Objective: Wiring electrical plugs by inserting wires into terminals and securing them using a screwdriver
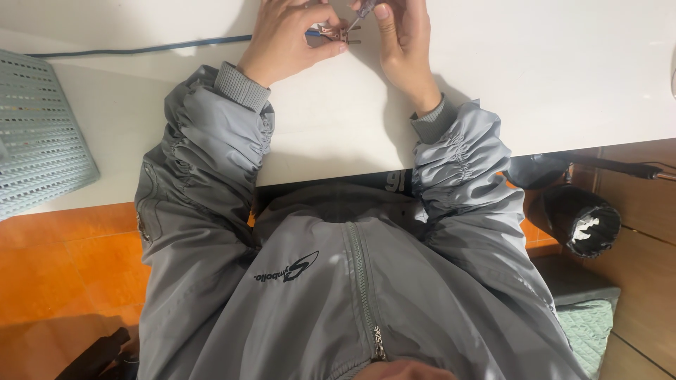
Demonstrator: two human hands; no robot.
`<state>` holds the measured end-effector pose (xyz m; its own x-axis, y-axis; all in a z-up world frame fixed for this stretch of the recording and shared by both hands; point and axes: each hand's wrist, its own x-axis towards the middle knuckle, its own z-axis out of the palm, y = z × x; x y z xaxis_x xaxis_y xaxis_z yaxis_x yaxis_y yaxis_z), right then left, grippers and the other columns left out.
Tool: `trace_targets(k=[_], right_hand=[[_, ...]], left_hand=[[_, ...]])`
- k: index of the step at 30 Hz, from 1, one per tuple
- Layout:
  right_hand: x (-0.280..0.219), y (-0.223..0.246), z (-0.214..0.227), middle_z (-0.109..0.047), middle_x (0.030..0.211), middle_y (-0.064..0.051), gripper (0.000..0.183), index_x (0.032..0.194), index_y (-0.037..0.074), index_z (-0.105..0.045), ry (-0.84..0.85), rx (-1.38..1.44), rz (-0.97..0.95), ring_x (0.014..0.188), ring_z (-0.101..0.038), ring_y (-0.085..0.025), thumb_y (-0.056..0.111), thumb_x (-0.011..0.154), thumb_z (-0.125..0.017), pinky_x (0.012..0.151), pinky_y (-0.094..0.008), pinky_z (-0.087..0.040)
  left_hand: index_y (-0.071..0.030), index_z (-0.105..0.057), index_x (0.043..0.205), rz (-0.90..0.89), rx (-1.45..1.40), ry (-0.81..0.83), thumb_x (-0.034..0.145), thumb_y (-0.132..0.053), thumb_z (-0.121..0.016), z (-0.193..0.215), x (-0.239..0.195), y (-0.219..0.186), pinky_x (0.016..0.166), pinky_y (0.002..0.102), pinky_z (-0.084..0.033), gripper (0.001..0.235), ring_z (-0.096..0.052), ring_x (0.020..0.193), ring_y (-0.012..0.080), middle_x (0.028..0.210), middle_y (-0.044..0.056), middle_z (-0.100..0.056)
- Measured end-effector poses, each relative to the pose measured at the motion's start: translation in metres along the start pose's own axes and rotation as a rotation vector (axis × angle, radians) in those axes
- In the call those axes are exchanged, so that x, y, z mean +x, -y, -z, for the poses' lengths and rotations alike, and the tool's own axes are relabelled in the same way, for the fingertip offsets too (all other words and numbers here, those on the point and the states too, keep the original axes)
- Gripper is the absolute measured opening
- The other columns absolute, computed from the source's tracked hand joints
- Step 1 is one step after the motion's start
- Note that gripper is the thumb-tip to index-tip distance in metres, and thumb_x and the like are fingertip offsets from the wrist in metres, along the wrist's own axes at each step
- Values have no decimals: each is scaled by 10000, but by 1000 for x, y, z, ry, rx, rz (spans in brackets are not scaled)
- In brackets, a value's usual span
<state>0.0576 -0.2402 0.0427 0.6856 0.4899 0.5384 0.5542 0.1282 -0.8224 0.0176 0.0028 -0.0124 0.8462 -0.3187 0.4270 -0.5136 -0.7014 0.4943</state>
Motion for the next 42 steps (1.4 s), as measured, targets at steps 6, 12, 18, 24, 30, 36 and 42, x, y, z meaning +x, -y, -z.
trace_targets(k=[6, 12, 18, 24, 30, 36, 42], right_hand=[[-1, 0, 3, -709, 1202, -228, 341, 1288, -17, -545, 23, -66, -1, 1126, -734, -367, 309, 1306, -446, 1021, -467, -596], [-5, -14, 7, -689, 1242, -164, 182, 1358, 32, -646, 12, -339, 135, 1168, -628, -352, 117, 1218, -725, 1063, -483, -490], [10, 12, 3, -669, 1354, -227, 296, 1434, -23, -604, 43, -307, 228, 1288, -633, -430, 216, 1288, -506, 1177, -562, -498], [11, 12, -1, -605, 1324, -212, 250, 1378, 0, -635, 0, -291, 260, 1339, -629, -455, 208, 1242, -602, 1224, -596, -523], [6, 1, -1, -680, 1182, -174, 199, 1331, 28, -665, -29, -333, 310, 1184, -667, -389, 177, 1203, -693, 1159, -580, -521], [8, 16, -3, -689, 1387, -228, 358, 1415, -31, -638, 31, -361, 316, 1371, -651, -457, 249, 1283, -457, 1288, -686, -479], [6, -5, -8, -754, 1254, -156, 289, 1423, 19, -728, -58, -336, 369, 1272, -674, -405, 117, 1157, -673, 1192, -695, -483]], left_hand=[[-243, -817, 1043, -2, 18, -20, 1046, -420, -1043, -3, -1, 2, 863, 439, -419, 286, -671, 1022, 222, 1050, -76, -755], [-228, -798, 1011, 7, 44, -12, 1049, -445, -1013, -4, -2, 5, 994, 466, -405, 307, -614, 1179, 286, 1245, -18, -723], [-236, -854, 1059, -43, 132, -23, 985, -479, -1005, -6, 2, 6, 908, 453, -358, 296, -512, 1181, 280, 1179, -5, -647], [-284, -872, 1017, 1, 127, -13, 967, -548, -963, -10, 1, 7, 928, 453, -348, 284, -515, 1174, 270, 1212, -33, -688], [-304, -859, 1041, 31, 105, 11, 960, -552, -930, -10, 3, 7, 958, 452, -360, 270, -504, 1192, 266, 1216, -52, -676], [-327, -887, 1093, 46, 102, -15, 976, -628, -907, -12, 2, 5, 955, 454, -363, 324, -532, 1215, 259, 1190, -51, -684], [-281, -838, 1044, 114, 49, 28, 984, -563, -892, -7, 3, 2, 970, 428, -398, 294, -497, 1189, 208, 1147, -20, -662]])
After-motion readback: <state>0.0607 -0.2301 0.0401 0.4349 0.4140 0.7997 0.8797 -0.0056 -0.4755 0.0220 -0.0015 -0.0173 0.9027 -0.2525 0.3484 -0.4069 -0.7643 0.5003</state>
